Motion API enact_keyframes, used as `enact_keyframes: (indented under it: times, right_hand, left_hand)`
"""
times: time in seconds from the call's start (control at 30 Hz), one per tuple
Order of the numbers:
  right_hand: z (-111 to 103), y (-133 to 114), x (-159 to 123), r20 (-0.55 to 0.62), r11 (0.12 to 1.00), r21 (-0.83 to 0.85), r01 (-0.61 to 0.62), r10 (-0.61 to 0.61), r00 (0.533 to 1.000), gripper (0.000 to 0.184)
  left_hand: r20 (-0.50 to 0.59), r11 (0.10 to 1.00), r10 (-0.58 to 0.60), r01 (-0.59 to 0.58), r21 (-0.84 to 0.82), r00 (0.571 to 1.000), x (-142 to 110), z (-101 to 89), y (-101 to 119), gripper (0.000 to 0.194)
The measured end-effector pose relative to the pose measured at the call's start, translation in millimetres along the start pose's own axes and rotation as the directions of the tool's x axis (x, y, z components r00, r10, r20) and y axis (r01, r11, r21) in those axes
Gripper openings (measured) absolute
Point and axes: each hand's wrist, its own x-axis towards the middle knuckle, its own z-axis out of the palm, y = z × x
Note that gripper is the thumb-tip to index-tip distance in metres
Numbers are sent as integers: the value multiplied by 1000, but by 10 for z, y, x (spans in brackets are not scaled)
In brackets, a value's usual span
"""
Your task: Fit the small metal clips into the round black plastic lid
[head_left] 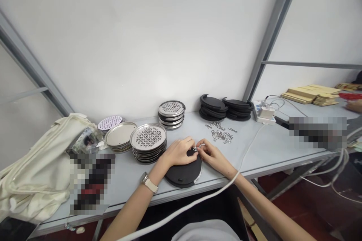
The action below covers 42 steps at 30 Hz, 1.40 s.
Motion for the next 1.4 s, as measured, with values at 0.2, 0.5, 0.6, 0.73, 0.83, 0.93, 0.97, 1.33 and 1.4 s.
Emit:
enact_keyframes:
  times: [0.2, 0.5, 0.6, 0.73, 0.83, 0.93, 0.97, 1.33, 1.4]
  right_hand:
    - [11, 30, 1, 16, 998, 53, -25, 24, 1000, 15]
    - [1, -40, -18, 32, 1000, 22, 4, -5, 999, 19]
    - [-1, -58, -24, 41, 1000, 23, -5, 4, 999, 21]
    - [1, -59, -26, 43, 1000, 25, -12, 11, 999, 23]
    - [2, -56, -23, 37, 1000, 27, -12, 11, 999, 23]
    - [2, -58, -21, 30, 1000, 24, -10, 9, 1000, 23]
    - [1, -59, -20, 27, 1000, 20, -8, 8, 1000, 23]
    - [5, -47, -16, 15, 1000, -7, 11, -11, 1000, 23]
    - [7, -47, -17, 10, 1000, -5, 11, -11, 1000, 23]
  left_hand:
    - [11, 1000, 8, -8, 8, 1000, 7, -5, 2, 12]
    - [31, 998, 17, -19, 53, 999, -5, -34, 26, 16]
    - [30, 998, 7, -9, 60, 1000, -5, -36, 34, 16]
    - [39, 997, -17, 14, 75, 999, -5, -32, 37, 16]
    - [46, 996, -29, 25, 84, 999, -3, -37, 39, 18]
    - [52, 996, -25, 20, 88, 998, -3, -52, 47, 19]
    - [55, 996, -22, 17, 90, 998, -3, -59, 51, 19]
    - [51, 994, -6, 0, 107, 999, -6, -76, 65, 19]
    - [43, 993, -8, 3, 115, 999, -6, -71, 65, 18]
